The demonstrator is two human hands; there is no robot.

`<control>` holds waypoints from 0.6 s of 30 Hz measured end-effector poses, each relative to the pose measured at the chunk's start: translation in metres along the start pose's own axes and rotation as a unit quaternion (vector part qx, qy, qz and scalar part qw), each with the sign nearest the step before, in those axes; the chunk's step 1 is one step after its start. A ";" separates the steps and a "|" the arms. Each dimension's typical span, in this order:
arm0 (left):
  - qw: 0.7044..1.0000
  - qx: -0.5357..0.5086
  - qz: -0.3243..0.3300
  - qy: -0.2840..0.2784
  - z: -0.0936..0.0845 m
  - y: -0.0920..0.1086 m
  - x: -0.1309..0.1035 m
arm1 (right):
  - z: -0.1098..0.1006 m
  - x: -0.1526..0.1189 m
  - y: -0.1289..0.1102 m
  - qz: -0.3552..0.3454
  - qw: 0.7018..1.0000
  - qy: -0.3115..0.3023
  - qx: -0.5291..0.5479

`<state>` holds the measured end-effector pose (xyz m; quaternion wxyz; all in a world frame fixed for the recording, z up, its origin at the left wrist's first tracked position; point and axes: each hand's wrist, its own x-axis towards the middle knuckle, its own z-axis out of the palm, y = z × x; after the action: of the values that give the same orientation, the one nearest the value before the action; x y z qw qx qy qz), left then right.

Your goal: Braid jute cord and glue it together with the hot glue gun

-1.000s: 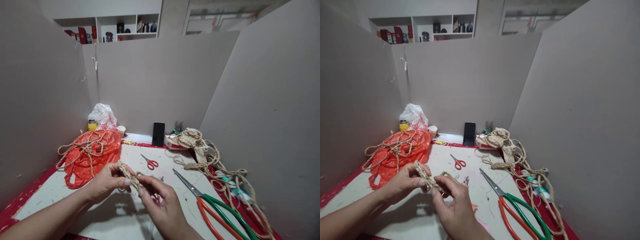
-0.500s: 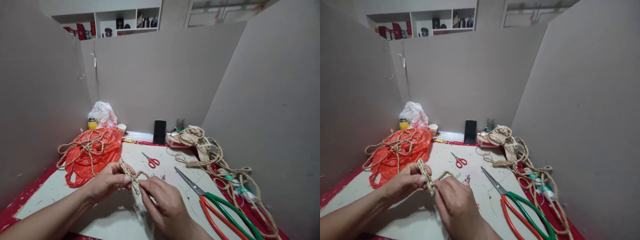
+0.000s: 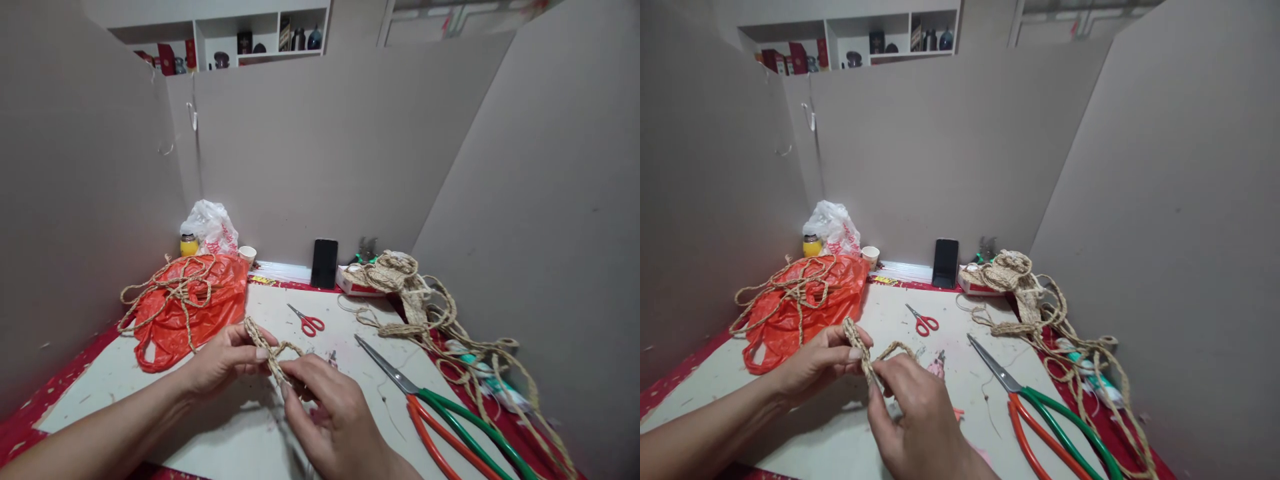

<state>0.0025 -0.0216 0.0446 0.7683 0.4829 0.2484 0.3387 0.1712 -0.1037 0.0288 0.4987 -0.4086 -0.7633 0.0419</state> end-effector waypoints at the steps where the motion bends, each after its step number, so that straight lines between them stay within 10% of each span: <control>1: 1.000 0.003 0.000 0.002 0.000 0.000 0.000 | 0.001 0.000 -0.001 0.020 1.000 0.002 0.009; 18: 0.998 0.059 0.001 0.021 -0.001 -0.006 0.000 | 0.006 0.002 -0.002 0.193 0.975 -0.003 0.109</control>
<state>0.0037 -0.0224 0.0389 0.7329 0.5206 0.2835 0.3337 0.1646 -0.1019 0.0283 0.5203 -0.4909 -0.6626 0.2220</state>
